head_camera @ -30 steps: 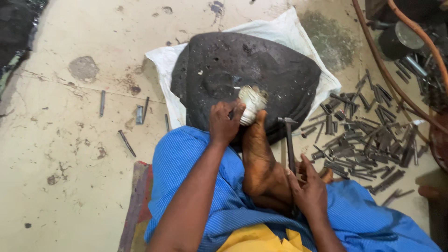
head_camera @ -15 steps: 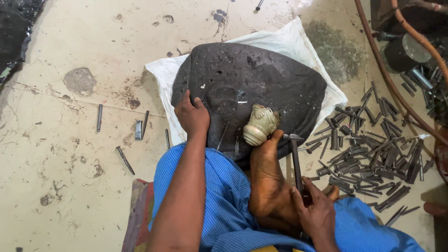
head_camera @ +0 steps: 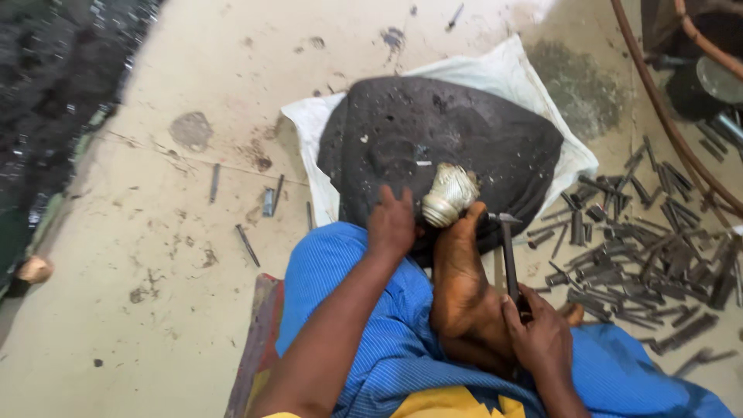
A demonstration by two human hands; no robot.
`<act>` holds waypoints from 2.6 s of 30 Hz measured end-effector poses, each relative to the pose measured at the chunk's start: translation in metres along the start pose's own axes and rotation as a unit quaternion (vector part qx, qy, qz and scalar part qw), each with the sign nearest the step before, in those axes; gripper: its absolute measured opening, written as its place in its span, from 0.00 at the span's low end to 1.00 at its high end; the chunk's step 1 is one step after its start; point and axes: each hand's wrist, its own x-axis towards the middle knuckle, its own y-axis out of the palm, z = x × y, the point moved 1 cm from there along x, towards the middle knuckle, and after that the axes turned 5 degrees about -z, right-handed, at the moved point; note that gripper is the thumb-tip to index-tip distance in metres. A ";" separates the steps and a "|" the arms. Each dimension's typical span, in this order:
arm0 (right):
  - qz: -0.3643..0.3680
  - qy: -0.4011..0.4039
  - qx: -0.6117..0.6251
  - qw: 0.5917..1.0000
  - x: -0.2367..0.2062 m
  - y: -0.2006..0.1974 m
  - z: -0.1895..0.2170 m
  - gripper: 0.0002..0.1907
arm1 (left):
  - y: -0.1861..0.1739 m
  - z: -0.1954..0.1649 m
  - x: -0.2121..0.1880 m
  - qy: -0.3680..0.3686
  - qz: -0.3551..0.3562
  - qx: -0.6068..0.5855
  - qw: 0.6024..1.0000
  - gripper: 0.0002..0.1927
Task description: The person sits on the floor and uses a chisel and hammer to carve a decorative pattern into a small, light-colored object. They repeatedly strike the chisel to shape the surface and occasionally rotate the object to work on different sides.
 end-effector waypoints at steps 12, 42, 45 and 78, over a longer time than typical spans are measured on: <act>-0.001 -0.004 0.031 1.000 -0.008 -0.003 -0.016 0.26 | 0.049 0.020 0.012 -0.057 -0.113 -0.170 0.977 0.13; 0.080 0.066 -0.021 0.994 -0.003 0.000 -0.006 0.32 | -0.061 0.210 -0.119 -0.096 -0.277 0.037 0.955 0.28; 0.078 0.064 -0.022 0.995 0.005 0.010 -0.018 0.31 | -0.049 0.208 -0.160 -0.039 -0.311 0.096 0.945 0.28; 0.256 -0.056 -0.080 0.962 0.022 -0.044 0.033 0.34 | -0.099 0.079 -0.131 -0.042 -0.203 0.071 0.976 0.34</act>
